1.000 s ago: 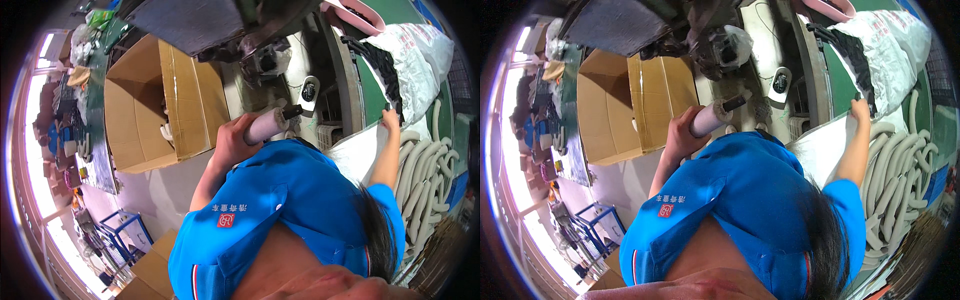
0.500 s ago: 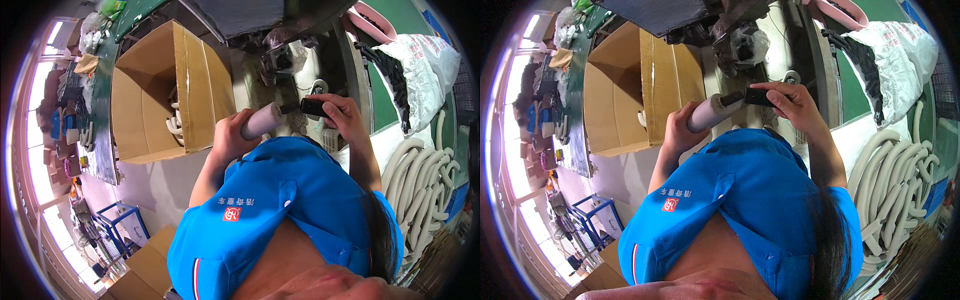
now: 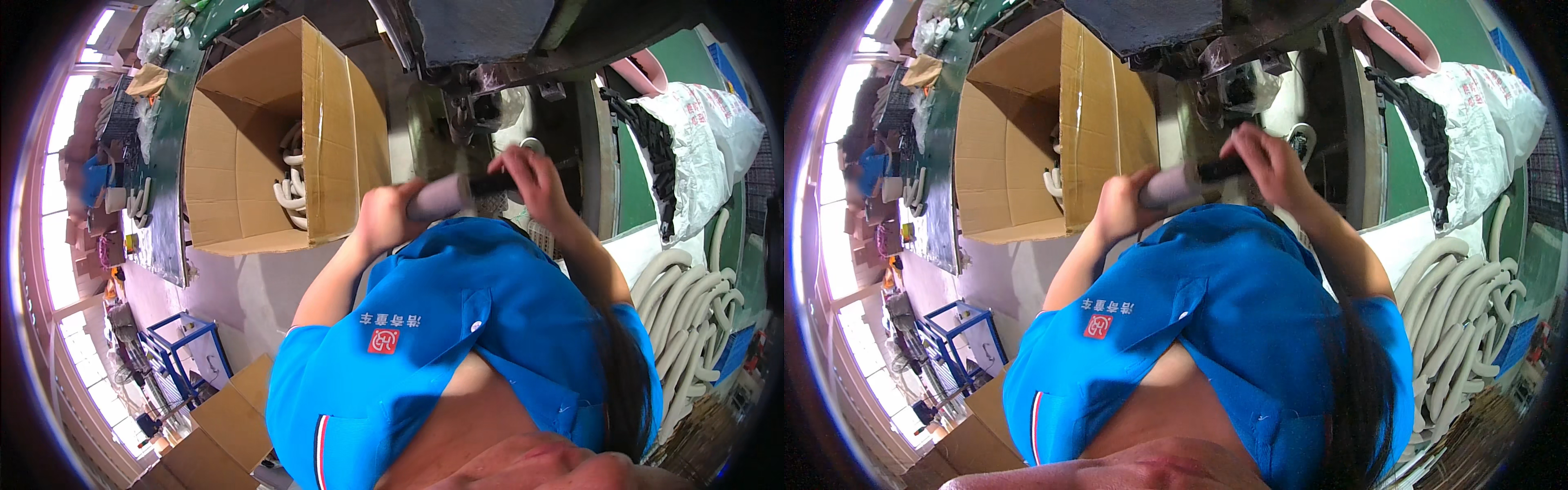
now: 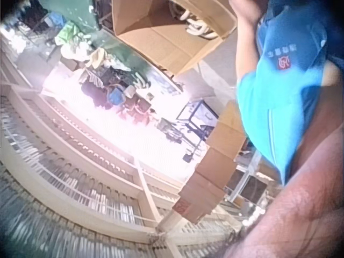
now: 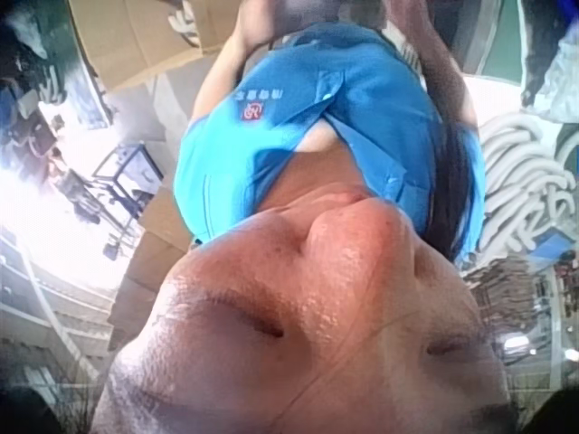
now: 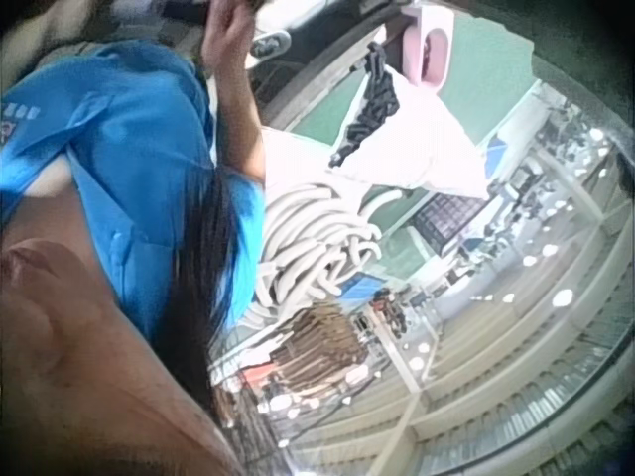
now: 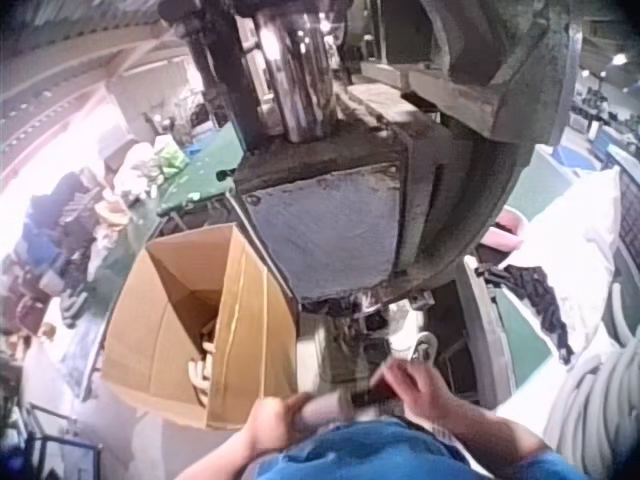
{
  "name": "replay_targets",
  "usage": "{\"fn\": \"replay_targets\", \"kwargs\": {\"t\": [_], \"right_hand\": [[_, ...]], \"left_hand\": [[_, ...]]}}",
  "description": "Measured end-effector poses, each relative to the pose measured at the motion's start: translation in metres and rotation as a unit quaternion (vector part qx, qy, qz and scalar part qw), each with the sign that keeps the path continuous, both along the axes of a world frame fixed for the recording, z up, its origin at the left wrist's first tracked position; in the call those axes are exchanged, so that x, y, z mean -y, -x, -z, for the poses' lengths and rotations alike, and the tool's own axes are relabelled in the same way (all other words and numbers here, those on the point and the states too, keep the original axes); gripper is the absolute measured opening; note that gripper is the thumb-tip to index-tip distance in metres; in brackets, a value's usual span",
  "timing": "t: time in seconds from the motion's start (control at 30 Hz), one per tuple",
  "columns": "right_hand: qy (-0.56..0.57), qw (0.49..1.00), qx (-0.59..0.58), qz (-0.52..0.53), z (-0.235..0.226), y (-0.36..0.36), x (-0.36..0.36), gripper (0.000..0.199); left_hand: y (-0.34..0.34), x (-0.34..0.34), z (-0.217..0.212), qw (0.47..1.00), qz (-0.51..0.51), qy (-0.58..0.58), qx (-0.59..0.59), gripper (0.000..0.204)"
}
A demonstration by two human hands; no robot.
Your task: The person repeatedly picks up a gray cable and a black connector, inserts the connector into the cable end, and places the assembled unit into a cardboard box. The process is repeated continuously throughout the clip.
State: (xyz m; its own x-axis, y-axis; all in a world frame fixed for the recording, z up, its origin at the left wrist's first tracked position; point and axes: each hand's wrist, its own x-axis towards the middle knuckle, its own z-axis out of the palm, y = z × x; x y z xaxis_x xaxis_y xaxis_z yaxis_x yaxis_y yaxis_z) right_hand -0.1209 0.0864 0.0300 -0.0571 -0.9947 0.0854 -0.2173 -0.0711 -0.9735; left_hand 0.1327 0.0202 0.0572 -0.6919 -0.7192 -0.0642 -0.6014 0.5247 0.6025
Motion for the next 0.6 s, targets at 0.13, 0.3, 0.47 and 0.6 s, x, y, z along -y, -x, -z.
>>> {"fn": "replay_targets", "kwargs": {"t": [0.13, 0.3, 0.47, 0.6], "right_hand": [[-0.094, 0.976, -0.140, 0.138, 0.004, 0.012, 0.072, 0.025], [0.049, 0.830, -0.542, 0.122, 0.058, 0.035, 0.119, 0.030], [0.068, 0.832, -0.544, 0.087, 0.078, 0.048, 0.121, 0.041], [-0.171, 0.968, 0.023, 0.181, 0.048, 0.018, 0.126, 0.045]], "left_hand": [[0.021, 0.039, 0.015, 0.997, -0.078, -0.005, -0.023, 0.048], [0.030, 0.078, 0.024, 0.995, -0.084, -0.038, -0.043, 0.051], [0.031, 0.090, 0.014, 0.994, -0.054, -0.082, 0.039, 0.054], [0.031, 0.104, 0.034, 0.990, -0.049, -0.062, 0.115, 0.048]]}}
